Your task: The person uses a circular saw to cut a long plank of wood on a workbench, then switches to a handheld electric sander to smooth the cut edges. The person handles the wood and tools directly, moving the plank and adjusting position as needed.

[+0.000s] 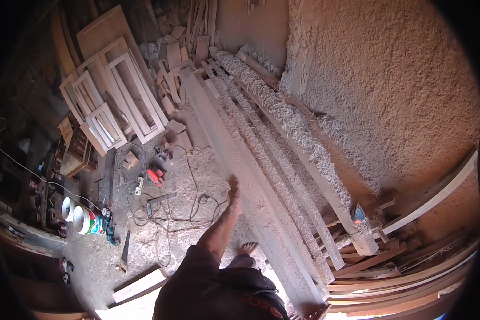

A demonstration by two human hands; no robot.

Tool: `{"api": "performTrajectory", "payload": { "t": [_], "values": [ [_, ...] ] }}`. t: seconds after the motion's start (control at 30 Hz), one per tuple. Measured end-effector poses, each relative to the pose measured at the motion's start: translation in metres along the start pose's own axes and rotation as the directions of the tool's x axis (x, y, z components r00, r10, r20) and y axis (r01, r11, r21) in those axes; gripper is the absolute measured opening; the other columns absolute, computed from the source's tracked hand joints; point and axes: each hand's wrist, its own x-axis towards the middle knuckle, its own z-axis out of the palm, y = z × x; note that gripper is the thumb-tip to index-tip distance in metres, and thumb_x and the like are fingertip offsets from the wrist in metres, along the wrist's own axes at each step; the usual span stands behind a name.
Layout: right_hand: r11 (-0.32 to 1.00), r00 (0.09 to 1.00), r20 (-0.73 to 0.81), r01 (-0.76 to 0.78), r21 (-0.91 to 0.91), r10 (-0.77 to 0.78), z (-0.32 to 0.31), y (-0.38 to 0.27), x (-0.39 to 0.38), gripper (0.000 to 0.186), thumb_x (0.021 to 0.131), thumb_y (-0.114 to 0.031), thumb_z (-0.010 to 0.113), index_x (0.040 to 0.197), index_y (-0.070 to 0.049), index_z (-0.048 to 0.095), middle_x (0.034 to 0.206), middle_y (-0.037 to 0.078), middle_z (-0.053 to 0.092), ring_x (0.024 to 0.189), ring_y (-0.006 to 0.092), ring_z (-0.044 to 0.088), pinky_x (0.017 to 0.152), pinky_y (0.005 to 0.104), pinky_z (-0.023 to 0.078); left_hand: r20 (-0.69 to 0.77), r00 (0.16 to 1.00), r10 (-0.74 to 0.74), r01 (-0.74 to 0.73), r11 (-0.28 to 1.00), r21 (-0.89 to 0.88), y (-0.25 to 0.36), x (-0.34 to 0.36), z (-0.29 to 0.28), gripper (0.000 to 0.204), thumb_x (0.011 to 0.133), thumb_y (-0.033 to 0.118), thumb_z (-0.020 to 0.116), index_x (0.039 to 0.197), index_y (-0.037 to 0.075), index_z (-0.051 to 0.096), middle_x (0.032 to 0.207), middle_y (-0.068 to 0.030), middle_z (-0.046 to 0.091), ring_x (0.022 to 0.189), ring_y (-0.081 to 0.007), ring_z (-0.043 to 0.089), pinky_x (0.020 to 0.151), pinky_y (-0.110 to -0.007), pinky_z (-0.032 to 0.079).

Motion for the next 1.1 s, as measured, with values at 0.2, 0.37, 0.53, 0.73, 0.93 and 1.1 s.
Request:
{"api": "performTrajectory", "payload": {
  "t": [0.2, 0.37, 0.53, 0.73, 0.93, 1.1],
  "values": [
    [0.995, 0.995, -0.035, 0.096, -0.007, -0.096, 0.023, -0.020, 0.007, 0.056, 0.100, -0.046, 0.054, 0.125, 0.003, 0.063, 0.105, 0.012, 0.064, 0.095, 0.0250, 0.063, 0.076, 0.0435, 0.053, 0.042, 0.995, -0.091, 0.092, 0.995, -0.042, 0.011, -0.010, 0.020, 0.119, 0.081, 0.089, 0.057, 0.161, 0.004, 0.031, 0.156, -0.0202, 0.046, 0.140, -0.0349, 0.050, 0.113, -0.057, 0.044],
    [0.987, 0.985, -0.070, 0.159, -0.025, -0.160, 0.016, -0.021, 0.011, 0.052, 0.098, -0.040, 0.057, 0.125, 0.005, 0.063, 0.107, 0.013, 0.065, 0.096, 0.0260, 0.063, 0.079, 0.0441, 0.053, 0.170, 0.957, -0.237, 0.261, 0.955, -0.139, 0.025, -0.095, 0.044, 0.118, 0.082, 0.091, 0.052, 0.160, 0.005, 0.032, 0.155, -0.0206, 0.047, 0.140, -0.0373, 0.049, 0.112, -0.059, 0.044],
    [0.968, 0.962, -0.114, 0.246, -0.044, -0.250, -0.005, -0.013, 0.016, 0.049, 0.096, -0.034, 0.060, 0.124, 0.006, 0.063, 0.109, 0.015, 0.066, 0.098, 0.0270, 0.064, 0.082, 0.0447, 0.054, 0.510, 0.857, -0.075, 0.271, 0.907, -0.321, 0.027, -0.177, 0.057, 0.118, 0.083, 0.093, 0.047, 0.160, 0.006, 0.031, 0.153, -0.0211, 0.048, 0.143, -0.0367, 0.047, 0.114, -0.061, 0.042],
    [0.931, 0.911, -0.193, 0.359, -0.060, -0.364, -0.050, 0.008, 0.027, 0.045, 0.094, -0.027, 0.063, 0.123, 0.008, 0.063, 0.112, 0.016, 0.068, 0.100, 0.0282, 0.065, 0.085, 0.0453, 0.054, 0.530, 0.846, -0.053, 0.284, 0.887, -0.365, 0.011, -0.225, 0.072, 0.121, 0.077, 0.099, 0.044, 0.161, 0.012, 0.031, 0.155, -0.0179, 0.046, 0.145, -0.0354, 0.044, 0.115, -0.059, 0.042],
    [0.821, 0.756, -0.324, 0.543, -0.175, -0.569, -0.132, 0.050, 0.034, 0.042, 0.092, -0.019, 0.067, 0.123, 0.010, 0.063, 0.114, 0.018, 0.069, 0.102, 0.0293, 0.065, 0.088, 0.0460, 0.054, 0.566, 0.819, 0.095, 0.285, 0.789, -0.544, -0.015, -0.174, 0.079, 0.115, 0.073, 0.101, 0.045, 0.153, 0.018, 0.044, 0.144, -0.0121, 0.055, 0.136, -0.0319, 0.051, 0.110, -0.056, 0.047],
    [0.709, 0.656, -0.308, 0.698, -0.098, -0.689, -0.142, 0.015, 0.011, 0.038, 0.096, -0.028, 0.058, 0.112, 0.006, 0.064, 0.105, 0.014, 0.063, 0.097, 0.0259, 0.063, 0.084, 0.0430, 0.053, 0.502, 0.854, 0.138, 0.289, 0.676, -0.678, 0.024, -0.108, 0.086, 0.092, 0.080, 0.094, 0.049, 0.132, 0.020, 0.062, 0.112, -0.0090, 0.068, 0.104, -0.0310, 0.067, 0.097, -0.049, 0.055]
  ]
}}
